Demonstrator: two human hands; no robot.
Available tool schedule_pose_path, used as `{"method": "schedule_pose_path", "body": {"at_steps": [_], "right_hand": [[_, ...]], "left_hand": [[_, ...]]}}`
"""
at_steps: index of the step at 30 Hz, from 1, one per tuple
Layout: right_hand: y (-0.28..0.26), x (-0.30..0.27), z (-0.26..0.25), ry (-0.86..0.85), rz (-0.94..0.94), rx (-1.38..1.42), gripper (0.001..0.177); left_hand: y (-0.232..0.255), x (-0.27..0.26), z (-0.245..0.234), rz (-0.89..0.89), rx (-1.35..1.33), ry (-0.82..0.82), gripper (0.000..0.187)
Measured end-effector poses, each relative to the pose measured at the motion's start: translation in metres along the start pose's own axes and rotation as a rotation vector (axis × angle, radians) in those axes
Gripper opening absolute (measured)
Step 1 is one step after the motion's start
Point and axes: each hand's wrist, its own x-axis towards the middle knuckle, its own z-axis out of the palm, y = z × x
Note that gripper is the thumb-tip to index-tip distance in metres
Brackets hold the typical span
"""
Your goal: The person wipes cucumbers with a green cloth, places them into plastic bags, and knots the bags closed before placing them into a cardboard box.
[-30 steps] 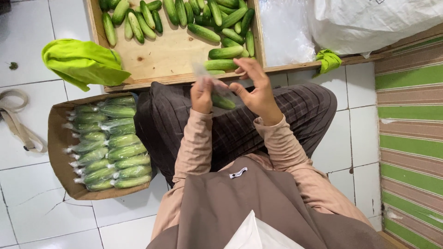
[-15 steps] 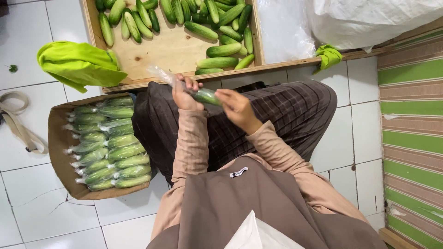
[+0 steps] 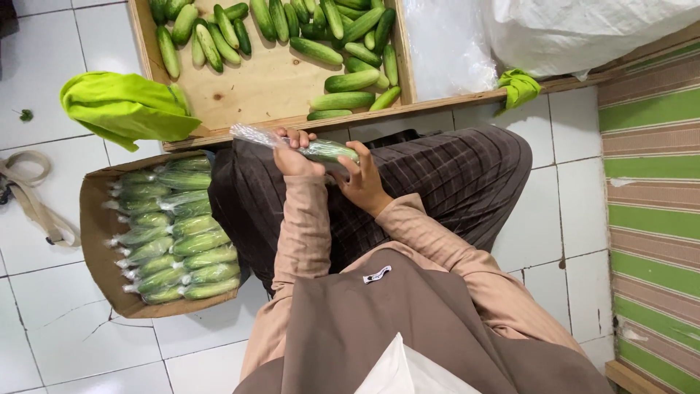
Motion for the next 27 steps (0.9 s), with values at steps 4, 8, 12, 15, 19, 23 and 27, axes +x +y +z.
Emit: {"method": "schedule_pose_path", "body": {"at_steps": [4, 8, 12, 15, 19, 23, 27], "right_hand": [[0.008, -0.008, 0.008, 0.014, -0.033, -0.106, 0.054], [0.009, 0.003, -0.003, 0.058, -0.023, -0.068, 0.027], [0.002, 0.02, -0.014, 0.117, 0.019, 0.141, 0.017], [-0.011, 0.042, -0.027, 0.216, -0.005, 0.229, 0.009], [-0.018, 0.041, -0.032, 0.25, 0.074, 0.361, 0.009], [-0.024, 0.033, -0.031, 0.265, 0.319, 0.539, 0.007], [-0.031, 0.028, -0.035, 0.223, 0.622, 0.734, 0.007]], "left_hand": [[-0.004, 0.001, 0.005, -0.001, 0.015, 0.075, 0.017], [-0.006, 0.001, 0.006, 0.012, 0.03, 0.113, 0.016], [-0.008, 0.008, -0.007, -0.007, 0.023, 0.141, 0.016], [-0.008, 0.01, -0.005, -0.03, -0.013, 0.133, 0.017], [-0.004, 0.004, 0.015, 0.015, 0.015, 0.088, 0.016], [0.011, -0.019, 0.071, 0.112, 0.168, 0.128, 0.026], [0.013, -0.014, 0.051, 0.076, 0.175, -0.091, 0.032]]}}
